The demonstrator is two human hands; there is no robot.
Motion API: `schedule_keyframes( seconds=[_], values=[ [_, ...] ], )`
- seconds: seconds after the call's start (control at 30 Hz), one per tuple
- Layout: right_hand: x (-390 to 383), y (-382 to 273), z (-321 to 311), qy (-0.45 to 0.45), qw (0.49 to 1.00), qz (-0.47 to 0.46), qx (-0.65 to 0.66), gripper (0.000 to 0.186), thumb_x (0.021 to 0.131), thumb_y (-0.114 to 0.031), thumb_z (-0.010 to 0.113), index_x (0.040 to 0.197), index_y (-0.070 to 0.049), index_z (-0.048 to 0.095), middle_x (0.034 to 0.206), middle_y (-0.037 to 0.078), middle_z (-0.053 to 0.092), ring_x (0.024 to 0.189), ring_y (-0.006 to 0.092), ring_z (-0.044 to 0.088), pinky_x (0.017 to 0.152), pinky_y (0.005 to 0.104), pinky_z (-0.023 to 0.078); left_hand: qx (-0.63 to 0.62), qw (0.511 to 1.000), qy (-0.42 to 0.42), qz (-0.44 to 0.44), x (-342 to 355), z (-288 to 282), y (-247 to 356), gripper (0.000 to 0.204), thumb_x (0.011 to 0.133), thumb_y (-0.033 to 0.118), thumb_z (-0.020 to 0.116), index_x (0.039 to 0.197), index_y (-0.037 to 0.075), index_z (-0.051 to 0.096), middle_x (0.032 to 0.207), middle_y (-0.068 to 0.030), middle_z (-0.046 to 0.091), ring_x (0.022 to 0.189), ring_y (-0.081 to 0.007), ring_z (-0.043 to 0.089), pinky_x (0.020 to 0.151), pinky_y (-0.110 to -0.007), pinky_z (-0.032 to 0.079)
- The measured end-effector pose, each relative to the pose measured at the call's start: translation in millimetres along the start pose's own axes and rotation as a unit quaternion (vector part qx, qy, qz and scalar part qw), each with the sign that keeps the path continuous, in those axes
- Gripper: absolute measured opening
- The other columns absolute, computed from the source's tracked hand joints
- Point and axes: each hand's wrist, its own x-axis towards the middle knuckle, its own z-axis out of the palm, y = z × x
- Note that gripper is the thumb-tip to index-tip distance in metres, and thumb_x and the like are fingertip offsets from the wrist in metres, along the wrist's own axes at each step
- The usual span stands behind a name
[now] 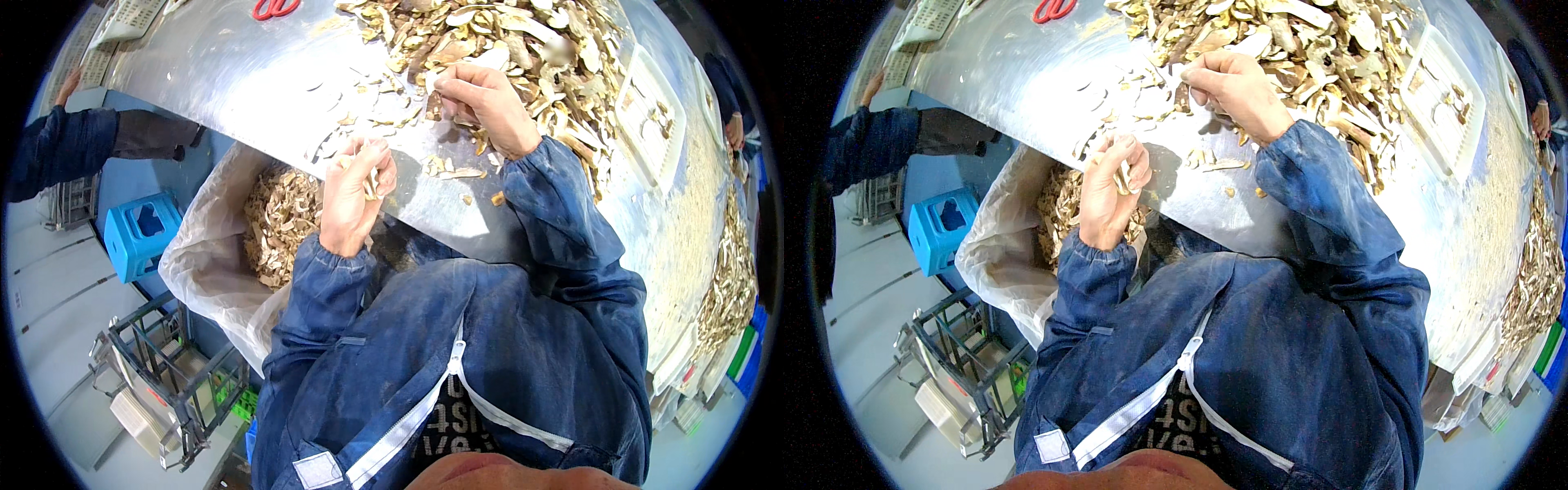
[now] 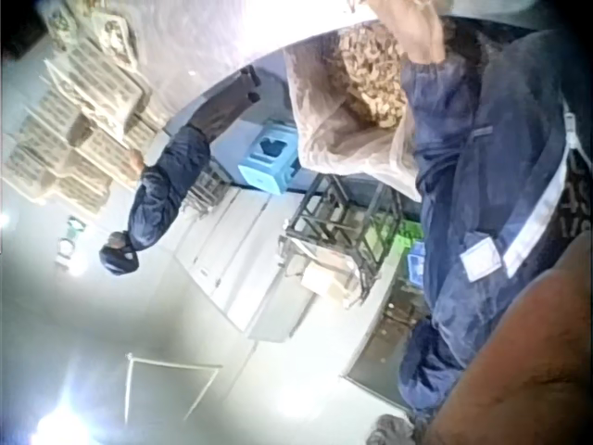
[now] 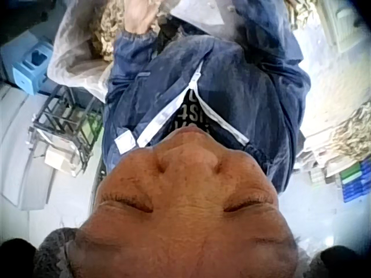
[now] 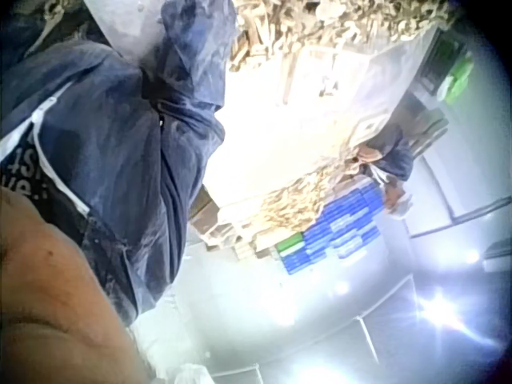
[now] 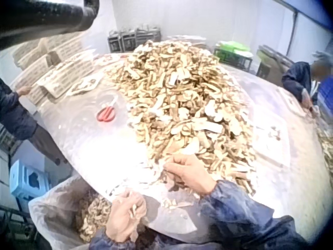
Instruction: The person sorts and separates pieces of dried mushrooms or bark on a stainless steel table, placing some into small white trays and others into a large bag on their lap.
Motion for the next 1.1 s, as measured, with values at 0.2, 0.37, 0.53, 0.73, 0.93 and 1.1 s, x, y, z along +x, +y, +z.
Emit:
schedule_keyframes(
  seconds=[0.2,0.37,0.53,0.73,0.93,1.1],
  values=[
    [-10.6,1.3,-2.9,-0.011,1.0,0.022,0.018,0.011,0.091,-0.016,0.058,0.082,-0.009,0.058,0.067,-0.004,0.057,0.054,0.0,0.038,0.05,0.0166,0.026,0.202,0.978,0.02,0.053,30.9,25.1,-0.6,0.021,0.09,0.017,0.067,0.104,0.001,0.068,0.061,0.005,0.052,0.05,-0.0024,0.042,0.046,-0.02,0.03],
    [-11.2,6.3,-1.2,0.018,0.999,-0.026,-0.032,0.015,0.085,-0.017,0.062,0.078,-0.004,0.063,0.064,-0.001,0.06,0.057,0.0054,0.051,0.051,0.0216,0.038,0.273,0.961,-0.015,0.043,45.1,30.8,3.9,0.017,0.087,0.018,0.07,0.096,0.004,0.067,0.065,0.0041,0.056,0.052,-0.0015,0.043,0.046,-0.019,0.031],
    [-14.8,-1.8,-2.4,0.031,0.986,-0.086,-0.137,0.021,0.088,-0.022,0.061,0.086,-0.002,0.064,0.065,-0.003,0.056,0.061,0.0047,0.048,0.056,0.0218,0.039,0.218,0.975,-0.049,0.006,45.7,23.3,5.9,0.012,0.087,0.013,0.068,0.081,0.008,0.06,0.066,0.0027,0.057,0.052,-0.0043,0.046,0.046,-0.018,0.033],
    [-47.3,-0.7,-5.4,-0.076,0.834,-0.158,-0.523,0.018,0.084,-0.015,0.058,0.099,-0.005,0.06,0.078,0.017,0.065,0.076,0.0358,0.065,0.065,0.0437,0.05,-0.091,0.97,-0.224,0.015,26.9,-26.7,11.5,0.016,0.093,0.019,0.055,0.093,0.004,0.054,0.098,-0.0152,0.057,0.073,-0.0122,0.054,0.047,-0.021,0.041],
    [-50.6,18.5,3.0,-0.026,0.821,-0.164,-0.546,0.018,0.083,-0.015,0.058,0.099,-0.008,0.057,0.074,0.015,0.061,0.071,0.0355,0.062,0.062,0.0451,0.047,-0.097,0.989,-0.052,-0.099,20.2,-14.2,0.8,0.018,0.095,0.013,0.054,0.108,0.0,0.058,0.084,-0.0097,0.06,0.062,-0.0134,0.054,0.049,-0.022,0.042],
    [-51.8,-17.3,11.1,0.001,0.868,-0.21,-0.451,0.017,0.082,-0.015,0.06,0.096,-0.006,0.06,0.07,0.015,0.061,0.065,0.031,0.064,0.059,0.043,0.047,-0.11,0.983,-0.037,-0.139,12.0,3.7,-17.8,0.029,0.099,0.029,0.051,0.106,0.002,0.059,0.085,-0.0081,0.064,0.066,-0.0153,0.06,0.05,-0.024,0.045]
  ],
)
